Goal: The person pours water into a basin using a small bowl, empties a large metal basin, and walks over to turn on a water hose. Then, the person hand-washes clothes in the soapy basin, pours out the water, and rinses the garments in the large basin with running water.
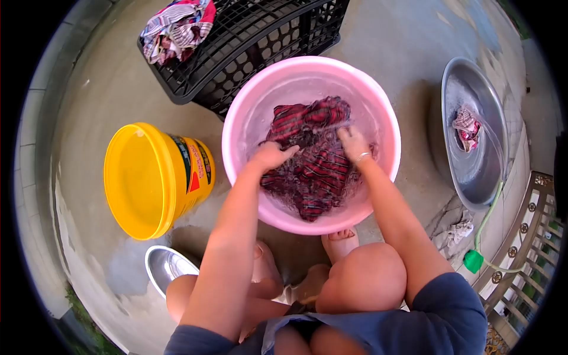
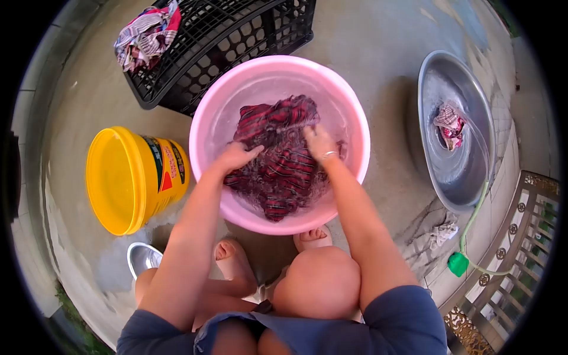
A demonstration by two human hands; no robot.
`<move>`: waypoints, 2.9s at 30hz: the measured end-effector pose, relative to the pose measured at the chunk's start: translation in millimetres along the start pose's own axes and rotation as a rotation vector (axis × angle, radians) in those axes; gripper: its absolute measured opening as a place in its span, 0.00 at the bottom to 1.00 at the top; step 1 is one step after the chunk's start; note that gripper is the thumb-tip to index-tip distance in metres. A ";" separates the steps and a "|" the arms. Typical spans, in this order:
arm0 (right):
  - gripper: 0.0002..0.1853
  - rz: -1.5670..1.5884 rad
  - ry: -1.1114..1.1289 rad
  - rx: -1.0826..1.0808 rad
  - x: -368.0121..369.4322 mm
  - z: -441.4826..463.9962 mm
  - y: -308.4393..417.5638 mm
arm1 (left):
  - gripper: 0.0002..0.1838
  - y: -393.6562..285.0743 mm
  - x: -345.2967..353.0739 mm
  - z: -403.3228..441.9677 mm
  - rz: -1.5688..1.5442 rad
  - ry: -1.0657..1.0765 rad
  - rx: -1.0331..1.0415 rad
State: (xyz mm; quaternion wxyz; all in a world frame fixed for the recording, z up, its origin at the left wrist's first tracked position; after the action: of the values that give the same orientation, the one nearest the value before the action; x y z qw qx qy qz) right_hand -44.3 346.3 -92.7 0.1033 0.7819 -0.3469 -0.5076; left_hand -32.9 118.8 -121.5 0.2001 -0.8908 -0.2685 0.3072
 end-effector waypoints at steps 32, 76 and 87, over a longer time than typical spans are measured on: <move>0.16 0.297 0.164 -0.687 -191.9 -168.1 185.8 | 0.07 -63.4 -137.9 -148.0 -1.437 -0.384 0.655; 0.17 1.758 0.200 0.019 -36.5 -44.2 33.5 | 0.04 -49.9 -56.7 -89.9 -1.721 -0.120 0.254; 0.05 1.535 -0.282 -0.599 -350.0 -128.7 230.2 | 0.04 -195.0 -277.6 -294.3 -1.725 -0.523 1.206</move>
State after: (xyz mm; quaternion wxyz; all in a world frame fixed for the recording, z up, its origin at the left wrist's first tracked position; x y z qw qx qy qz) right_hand -119.1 378.4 338.0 0.5796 0.1968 -0.6432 -0.4601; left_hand -94.7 46.8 317.5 0.6902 -0.0641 -0.6434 0.3249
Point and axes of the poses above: each hand's wrist, its own z-axis towards the middle knuckle, its own x-axis out of the palm, y = z × x, the point moved 9 cm from there along z, towards the middle knuckle, and after that the axes turned 6 degrees about -z, right-handed, at the moved point
